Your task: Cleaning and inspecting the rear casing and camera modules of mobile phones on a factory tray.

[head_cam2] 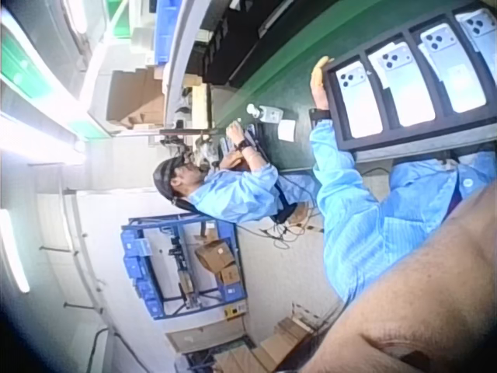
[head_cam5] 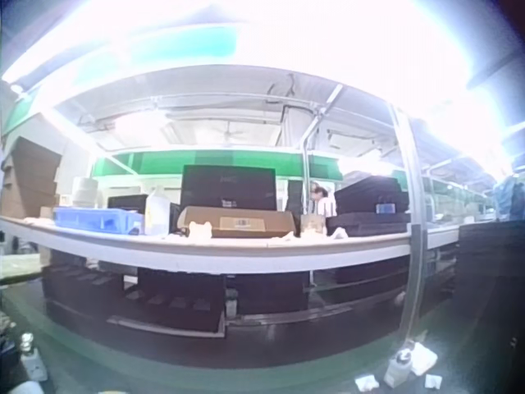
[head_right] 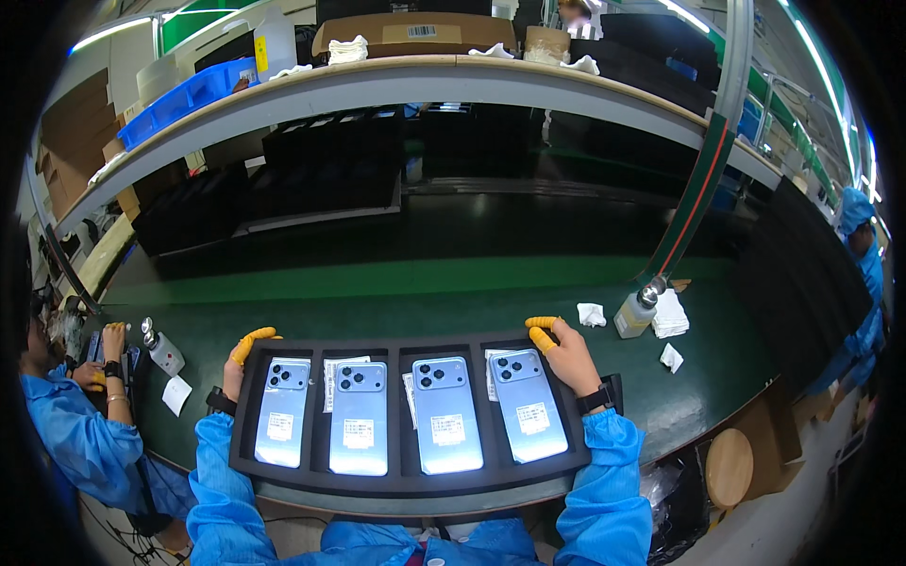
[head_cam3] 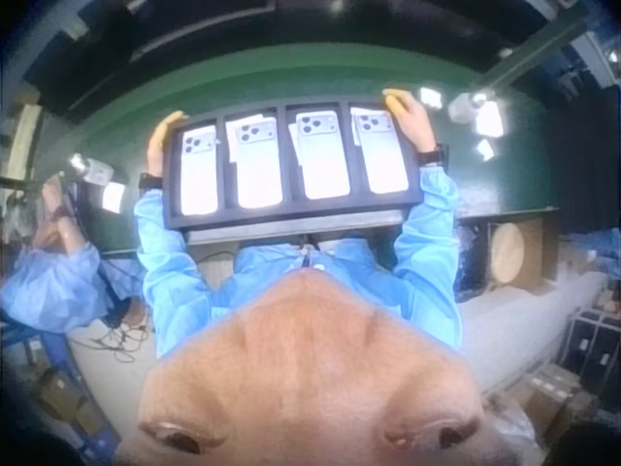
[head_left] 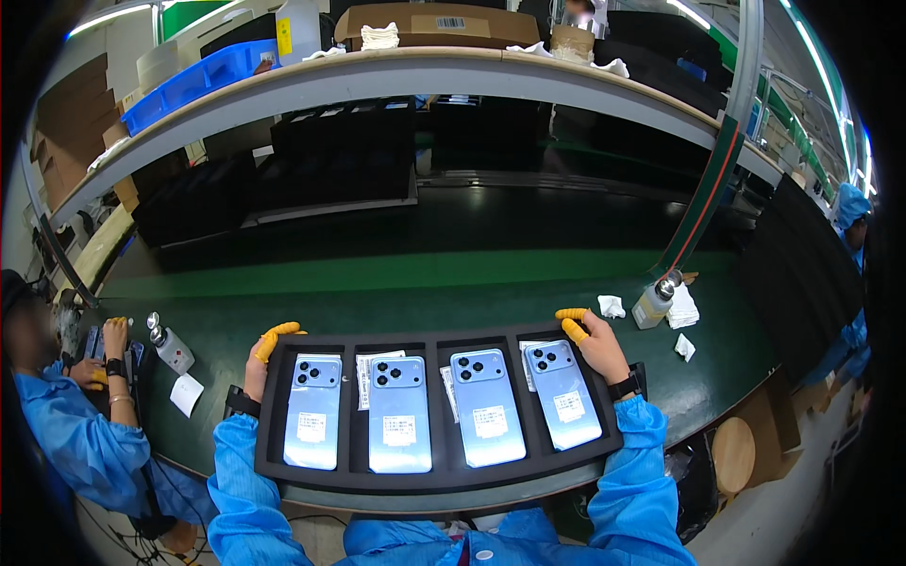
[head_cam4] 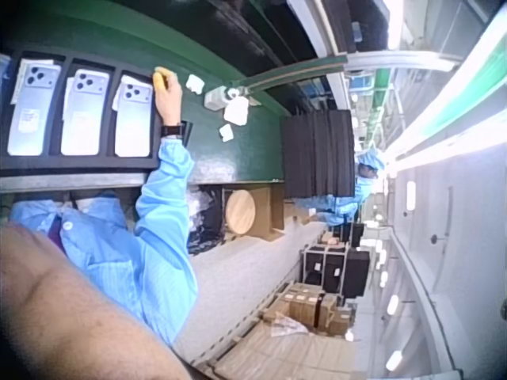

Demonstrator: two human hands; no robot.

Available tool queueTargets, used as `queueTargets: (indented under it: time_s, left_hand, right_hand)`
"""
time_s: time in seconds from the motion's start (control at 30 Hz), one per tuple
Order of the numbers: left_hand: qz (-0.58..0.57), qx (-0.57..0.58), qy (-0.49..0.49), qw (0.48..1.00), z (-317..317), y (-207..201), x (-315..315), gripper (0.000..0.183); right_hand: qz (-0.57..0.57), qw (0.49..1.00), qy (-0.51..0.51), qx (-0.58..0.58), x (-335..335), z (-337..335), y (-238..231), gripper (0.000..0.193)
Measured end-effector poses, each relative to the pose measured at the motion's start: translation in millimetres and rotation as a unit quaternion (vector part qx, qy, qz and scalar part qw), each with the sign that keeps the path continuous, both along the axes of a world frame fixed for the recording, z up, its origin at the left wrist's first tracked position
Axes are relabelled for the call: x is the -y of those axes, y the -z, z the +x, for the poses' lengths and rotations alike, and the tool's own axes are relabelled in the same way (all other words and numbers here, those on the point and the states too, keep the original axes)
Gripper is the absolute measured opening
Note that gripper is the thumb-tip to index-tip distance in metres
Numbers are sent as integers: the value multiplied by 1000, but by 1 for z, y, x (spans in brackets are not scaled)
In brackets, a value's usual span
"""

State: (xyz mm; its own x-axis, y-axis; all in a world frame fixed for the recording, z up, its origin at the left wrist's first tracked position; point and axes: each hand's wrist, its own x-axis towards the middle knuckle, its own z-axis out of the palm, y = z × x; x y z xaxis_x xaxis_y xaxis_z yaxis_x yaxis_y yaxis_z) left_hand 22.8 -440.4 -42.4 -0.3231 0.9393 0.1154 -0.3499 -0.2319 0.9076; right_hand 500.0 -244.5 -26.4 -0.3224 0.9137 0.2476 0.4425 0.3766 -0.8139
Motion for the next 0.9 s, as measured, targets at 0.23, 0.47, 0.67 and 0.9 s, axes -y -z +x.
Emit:
queueTargets:
  time_s: [0.23, 0.47, 0.67, 0.9]
  left_hand:
    - [-5, 6, -3, 1000, -2, 2, 0, 42]
    - [-10, 26, 0, 1000, 0, 0, 0, 41]
    - [-17, 29, -11, 999, 2, -2, 0, 42]
    - [-13, 20, -6, 1000, 0, -1, 0, 43]
  right_hand:
    - [-15, 1000, -3, 8, 4, -3, -8, 23]
    - [-14, 1000, -2, 8, 2, -1, -6, 24]
    - [-17, 1000, -3, 13, 5, -2, -10, 24]
    - [-22, 1000, -5, 14, 4, -3, -10, 24]
